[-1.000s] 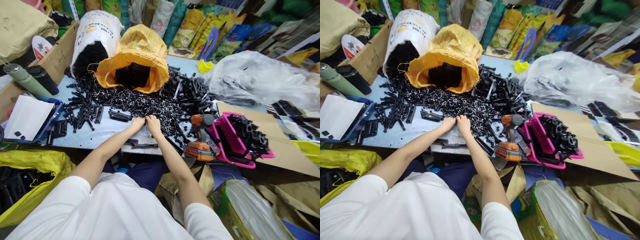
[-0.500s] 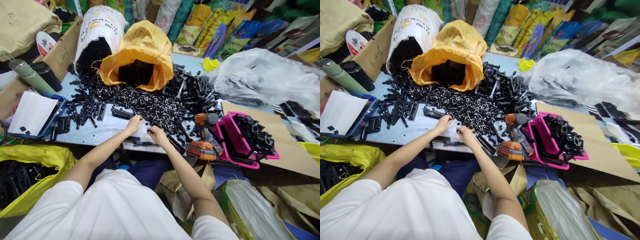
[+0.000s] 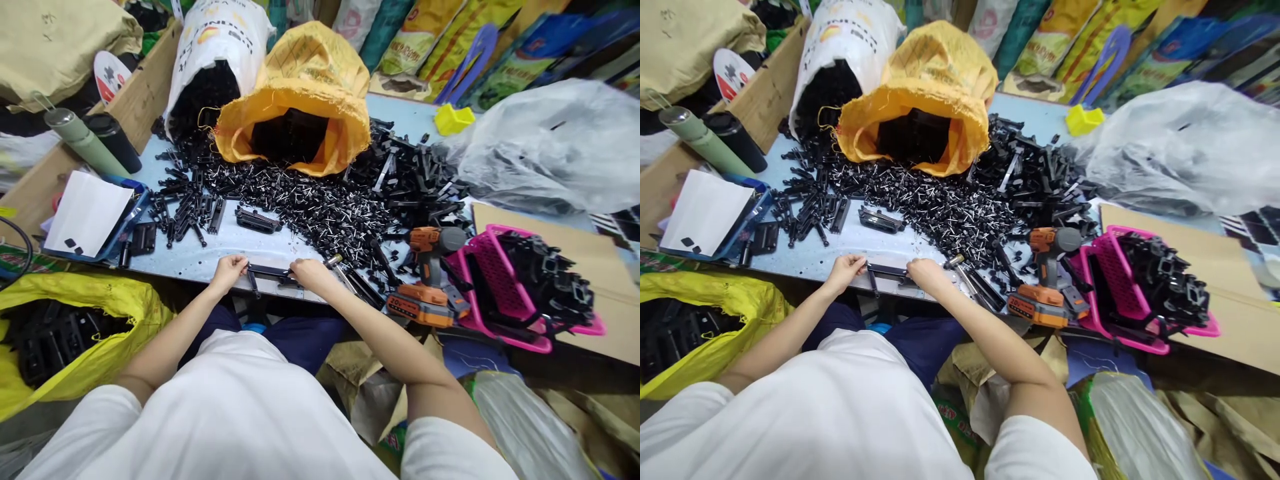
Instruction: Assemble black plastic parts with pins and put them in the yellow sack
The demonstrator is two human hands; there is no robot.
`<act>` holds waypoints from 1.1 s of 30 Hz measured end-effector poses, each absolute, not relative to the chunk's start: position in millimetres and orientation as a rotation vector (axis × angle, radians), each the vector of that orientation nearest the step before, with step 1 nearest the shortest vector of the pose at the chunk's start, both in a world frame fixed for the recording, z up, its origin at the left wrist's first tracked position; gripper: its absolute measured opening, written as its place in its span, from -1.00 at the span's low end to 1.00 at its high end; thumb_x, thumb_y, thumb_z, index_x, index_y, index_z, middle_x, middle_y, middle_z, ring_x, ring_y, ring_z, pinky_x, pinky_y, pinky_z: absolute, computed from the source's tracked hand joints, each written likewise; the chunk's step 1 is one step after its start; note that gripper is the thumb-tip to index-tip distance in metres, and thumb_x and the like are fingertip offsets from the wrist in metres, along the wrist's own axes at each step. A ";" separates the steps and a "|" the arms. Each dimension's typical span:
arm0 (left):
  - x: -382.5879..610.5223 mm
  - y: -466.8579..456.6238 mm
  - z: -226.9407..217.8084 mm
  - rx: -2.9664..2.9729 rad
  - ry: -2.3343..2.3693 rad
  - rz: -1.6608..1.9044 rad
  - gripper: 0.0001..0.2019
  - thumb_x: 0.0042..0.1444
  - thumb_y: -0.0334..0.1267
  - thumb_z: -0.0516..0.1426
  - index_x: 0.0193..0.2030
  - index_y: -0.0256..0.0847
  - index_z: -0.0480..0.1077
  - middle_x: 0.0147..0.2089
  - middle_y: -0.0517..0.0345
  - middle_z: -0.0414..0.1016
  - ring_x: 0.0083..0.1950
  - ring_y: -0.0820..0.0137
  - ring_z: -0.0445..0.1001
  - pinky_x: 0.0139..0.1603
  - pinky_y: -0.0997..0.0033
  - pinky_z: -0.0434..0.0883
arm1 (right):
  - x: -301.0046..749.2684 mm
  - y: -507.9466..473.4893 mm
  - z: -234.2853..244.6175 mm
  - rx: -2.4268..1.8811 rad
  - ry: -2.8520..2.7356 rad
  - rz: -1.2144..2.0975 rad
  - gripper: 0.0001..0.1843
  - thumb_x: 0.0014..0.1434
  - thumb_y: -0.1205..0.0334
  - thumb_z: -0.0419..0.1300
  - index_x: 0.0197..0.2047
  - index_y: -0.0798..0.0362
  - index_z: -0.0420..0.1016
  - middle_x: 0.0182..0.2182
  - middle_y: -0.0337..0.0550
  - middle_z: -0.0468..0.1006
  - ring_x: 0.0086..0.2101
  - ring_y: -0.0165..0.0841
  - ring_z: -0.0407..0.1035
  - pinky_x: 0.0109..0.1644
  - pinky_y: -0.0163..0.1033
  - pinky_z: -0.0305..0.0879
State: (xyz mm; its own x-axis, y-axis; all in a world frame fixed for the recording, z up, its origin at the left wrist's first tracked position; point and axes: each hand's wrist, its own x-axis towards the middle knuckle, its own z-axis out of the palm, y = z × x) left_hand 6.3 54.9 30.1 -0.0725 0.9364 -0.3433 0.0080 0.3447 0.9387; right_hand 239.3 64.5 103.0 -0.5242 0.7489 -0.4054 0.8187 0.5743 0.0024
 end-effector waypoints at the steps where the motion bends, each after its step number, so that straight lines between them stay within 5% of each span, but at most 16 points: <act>1: 6.8 56.2 30.0 0.967 1.420 0.967 -0.78 -0.10 -0.17 0.24 -0.45 -0.32 0.42 -0.59 0.24 0.39 -0.58 0.55 0.31 -0.48 0.54 0.26 | 238.7 65.0 103.1 1.269 2.460 -0.274 -0.71 0.25 0.15 0.04 -0.19 0.19 0.48 -0.24 0.10 0.54 -0.24 -0.17 0.47 -0.20 -0.23 0.30; 14: 3.1 60.7 21.9 1.241 1.425 0.843 -0.77 -0.02 -0.13 0.14 -0.41 -0.29 0.42 -0.55 0.21 0.37 -0.53 0.49 0.32 -0.42 0.49 0.28 | 242.7 82.1 108.9 1.240 2.372 -0.289 -0.72 0.17 0.16 0.16 -0.21 0.21 0.54 -0.28 0.13 0.56 -0.21 -0.16 0.46 -0.18 -0.23 0.31; 28: 2.3 46.8 31.1 1.438 1.632 0.765 -0.65 0.08 -0.06 0.09 -0.10 -0.27 0.35 -0.31 0.12 0.39 -0.36 0.43 0.38 -0.29 0.45 0.32 | 225.5 93.9 113.9 1.082 2.381 -0.292 -0.71 0.05 0.16 0.29 -0.20 0.19 0.56 -0.29 0.13 0.56 -0.18 -0.17 0.46 -0.15 -0.24 0.31; 33: 14.7 8.8 38.5 1.779 1.903 0.368 -0.65 0.10 0.06 0.06 -0.30 -0.23 0.41 -0.37 0.02 0.46 -0.25 0.25 0.47 -0.19 0.33 0.33 | 210.2 61.9 92.2 1.258 2.775 -0.258 -0.37 0.20 -0.06 0.08 0.24 0.12 0.20 0.01 0.13 0.42 -0.06 -0.21 0.37 -0.04 -0.20 0.27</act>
